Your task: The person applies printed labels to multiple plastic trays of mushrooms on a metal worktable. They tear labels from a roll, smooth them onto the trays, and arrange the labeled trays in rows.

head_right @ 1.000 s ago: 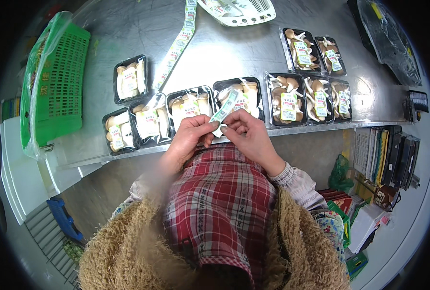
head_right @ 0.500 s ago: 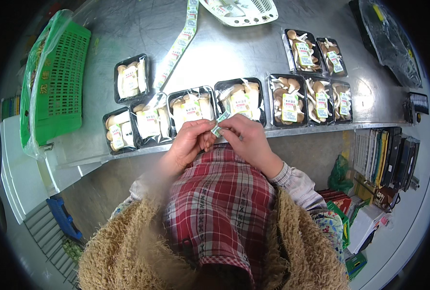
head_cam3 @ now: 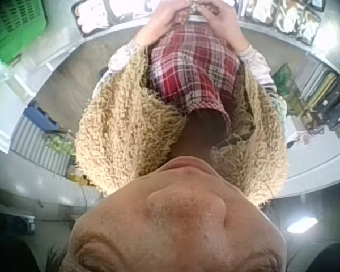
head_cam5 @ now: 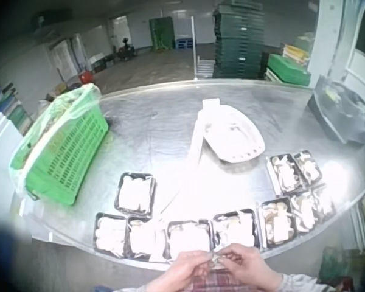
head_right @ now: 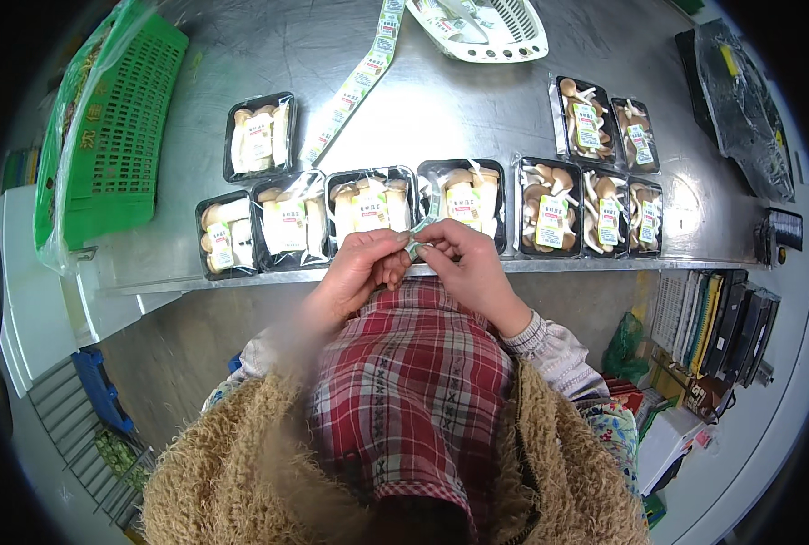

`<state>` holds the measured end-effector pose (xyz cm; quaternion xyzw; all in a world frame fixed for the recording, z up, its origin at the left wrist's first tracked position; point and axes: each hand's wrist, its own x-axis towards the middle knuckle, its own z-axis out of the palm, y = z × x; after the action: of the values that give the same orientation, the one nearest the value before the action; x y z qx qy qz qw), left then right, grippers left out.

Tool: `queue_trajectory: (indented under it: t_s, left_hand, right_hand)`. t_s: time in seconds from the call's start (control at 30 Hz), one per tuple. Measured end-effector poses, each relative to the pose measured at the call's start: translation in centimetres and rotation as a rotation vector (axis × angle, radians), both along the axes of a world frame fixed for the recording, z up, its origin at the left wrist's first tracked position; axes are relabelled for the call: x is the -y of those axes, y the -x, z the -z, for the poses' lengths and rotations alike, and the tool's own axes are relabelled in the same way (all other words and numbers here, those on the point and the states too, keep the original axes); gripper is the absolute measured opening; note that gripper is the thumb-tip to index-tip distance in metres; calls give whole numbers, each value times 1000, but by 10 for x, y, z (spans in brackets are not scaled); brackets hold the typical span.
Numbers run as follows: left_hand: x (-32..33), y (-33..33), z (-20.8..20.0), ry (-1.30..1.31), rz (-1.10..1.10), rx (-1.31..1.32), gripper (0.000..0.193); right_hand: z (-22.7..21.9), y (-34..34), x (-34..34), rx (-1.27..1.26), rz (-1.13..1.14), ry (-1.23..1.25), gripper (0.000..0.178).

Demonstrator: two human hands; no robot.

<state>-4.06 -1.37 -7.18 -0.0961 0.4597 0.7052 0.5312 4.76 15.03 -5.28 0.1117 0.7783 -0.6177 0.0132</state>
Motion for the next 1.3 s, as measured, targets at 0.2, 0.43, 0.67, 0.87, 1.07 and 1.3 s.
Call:
queue_trajectory:
  t_s: [0.2,0.43,0.67,0.87,1.07,1.3]
  left_hand:
    - [1,3,2,43,-17,-44,23]
    - [-2,8,-1,64,-18,44,27]
    - [-7,11,-4,120,-14,70,28]
    - [-12,12,-4,143,-20,98,28]
    - [-14,10,-11,199,-16,22,27]
    - [-15,6,-11,221,-17,11,27]
  right_hand:
    - [0,5,5,-108,-5,-152,17]
    - [3,7,-1,-322,-117,-607,19]
    - [-4,10,-2,-301,-160,-624,20]
    - [3,11,-8,-356,-169,-577,23]
    - [5,12,-8,-297,-220,-543,16]
    - [7,10,-7,-283,-232,-552,12]
